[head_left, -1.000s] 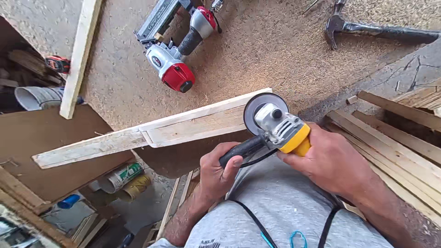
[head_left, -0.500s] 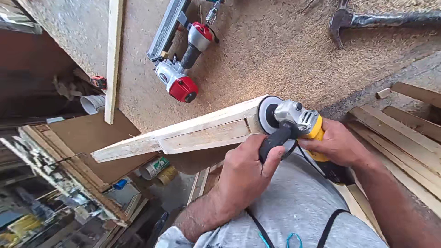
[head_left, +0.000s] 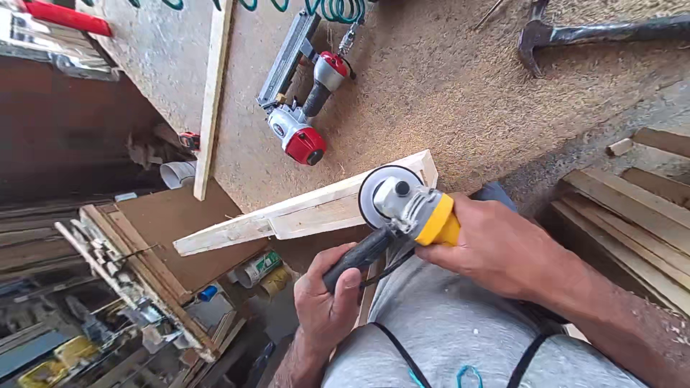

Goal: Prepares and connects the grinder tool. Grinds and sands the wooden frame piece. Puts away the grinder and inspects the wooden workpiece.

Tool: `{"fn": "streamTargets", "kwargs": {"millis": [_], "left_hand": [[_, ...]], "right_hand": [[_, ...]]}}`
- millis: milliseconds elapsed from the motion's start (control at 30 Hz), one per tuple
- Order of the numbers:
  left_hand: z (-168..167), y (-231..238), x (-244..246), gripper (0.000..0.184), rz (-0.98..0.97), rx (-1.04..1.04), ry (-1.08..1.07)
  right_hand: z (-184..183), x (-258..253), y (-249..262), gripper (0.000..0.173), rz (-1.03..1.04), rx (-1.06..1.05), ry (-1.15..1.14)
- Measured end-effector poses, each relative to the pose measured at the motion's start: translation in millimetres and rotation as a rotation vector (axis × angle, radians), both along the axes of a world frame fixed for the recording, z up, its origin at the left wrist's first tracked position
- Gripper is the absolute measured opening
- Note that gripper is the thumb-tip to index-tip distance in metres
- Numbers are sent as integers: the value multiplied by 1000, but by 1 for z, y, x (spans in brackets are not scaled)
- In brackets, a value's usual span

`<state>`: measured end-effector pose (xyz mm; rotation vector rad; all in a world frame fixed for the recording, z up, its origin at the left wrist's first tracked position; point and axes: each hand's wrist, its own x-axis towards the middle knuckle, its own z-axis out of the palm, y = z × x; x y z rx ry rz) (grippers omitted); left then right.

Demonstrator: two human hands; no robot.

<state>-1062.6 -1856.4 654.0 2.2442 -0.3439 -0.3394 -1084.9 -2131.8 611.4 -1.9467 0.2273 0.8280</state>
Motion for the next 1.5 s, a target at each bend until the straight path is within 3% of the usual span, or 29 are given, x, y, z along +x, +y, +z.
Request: {"fn": "streamTargets", "kwargs": {"millis": [100,233,400,533,600,700,867,1000,1133,1267,1400,1500], "left_hand": [[-29,35,-13,31,135,-217,114],[-44,14,-12,32,119,-269,141],[-35,-87,21,46,-136,132,91],[-51,-146,30,42,-249,409,94],[-50,-156,24,42,-276,466,42],[-32,-140,18,43,-272,414,-4],[-3,-47,-3,49,-151,167,4],[-16,21,-24,41,112,-37,31],[-39,24,-26,36,188,-191,57],[-44,-38,-6,48,-53,-74,37],[-56,-106,8,42,-239,182,38],[-55,-114,5,41,-313,262,-28]], "right_hand": [[31,17,29,65,170,-135,23],[22,6,11,66,119,-193,13],[-71,-30,-60,64,-249,76,8],[-158,-45,-68,50,-420,531,-13],[-174,-48,-65,47,-432,669,-23],[-146,-46,-69,51,-387,603,-22],[-41,-18,-45,67,-56,57,-55],[12,12,13,67,176,-118,-66],[20,11,23,68,175,-232,-80],[-27,-25,-34,71,-101,-148,-84],[-112,-59,-64,56,-396,262,-67],[-137,-73,-52,53,-484,474,-79]]}}
